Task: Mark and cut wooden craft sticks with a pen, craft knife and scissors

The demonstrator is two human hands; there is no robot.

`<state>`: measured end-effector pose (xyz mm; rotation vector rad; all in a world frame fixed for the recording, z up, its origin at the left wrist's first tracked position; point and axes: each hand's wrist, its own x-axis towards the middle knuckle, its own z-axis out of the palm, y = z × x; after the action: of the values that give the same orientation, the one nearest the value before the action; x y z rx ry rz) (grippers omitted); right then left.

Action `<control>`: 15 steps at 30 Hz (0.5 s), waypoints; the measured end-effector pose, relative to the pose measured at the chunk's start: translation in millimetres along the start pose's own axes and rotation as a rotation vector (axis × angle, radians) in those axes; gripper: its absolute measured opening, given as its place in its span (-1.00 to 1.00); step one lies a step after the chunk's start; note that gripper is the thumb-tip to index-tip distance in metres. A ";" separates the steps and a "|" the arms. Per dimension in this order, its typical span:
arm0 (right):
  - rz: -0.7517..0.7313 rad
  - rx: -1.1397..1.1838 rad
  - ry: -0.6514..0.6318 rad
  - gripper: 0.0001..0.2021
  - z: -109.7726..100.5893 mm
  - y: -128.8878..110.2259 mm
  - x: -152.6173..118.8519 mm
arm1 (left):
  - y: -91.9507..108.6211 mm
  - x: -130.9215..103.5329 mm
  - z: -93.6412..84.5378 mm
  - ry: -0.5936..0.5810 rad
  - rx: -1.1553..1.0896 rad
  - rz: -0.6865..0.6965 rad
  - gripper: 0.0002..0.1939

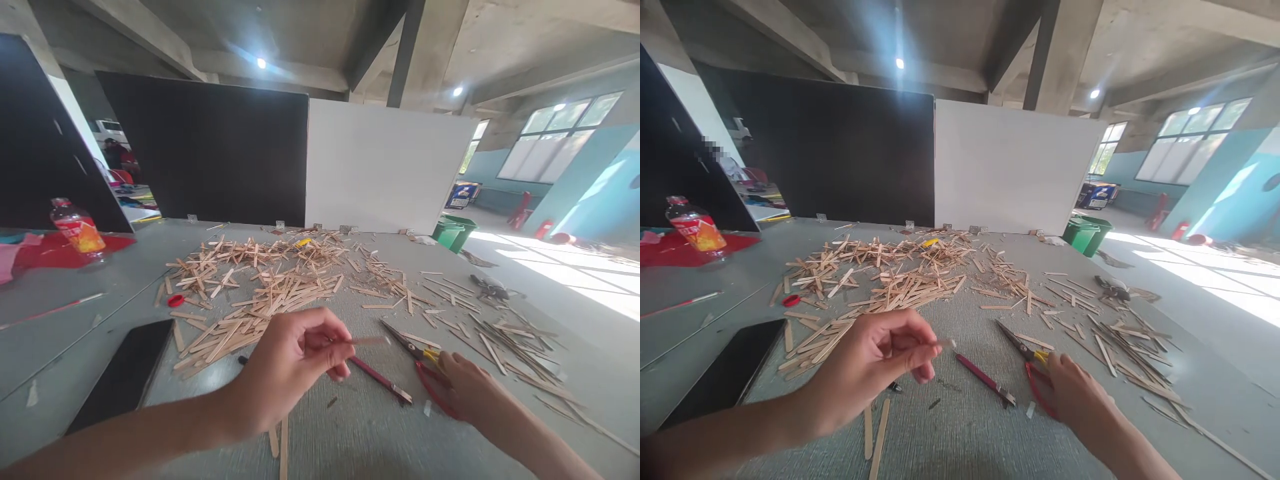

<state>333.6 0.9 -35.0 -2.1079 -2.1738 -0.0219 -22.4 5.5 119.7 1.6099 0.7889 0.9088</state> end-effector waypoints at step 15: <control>-0.291 0.975 -0.169 -0.63 -105.5 -60.6 -30.2 | 3.7 -8.3 -12.7 0.164 0.722 0.754 -0.79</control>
<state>281.5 -40.6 71.2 -1.2627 -1.9185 0.9914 -37.4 3.6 123.7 2.5865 0.6523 1.3900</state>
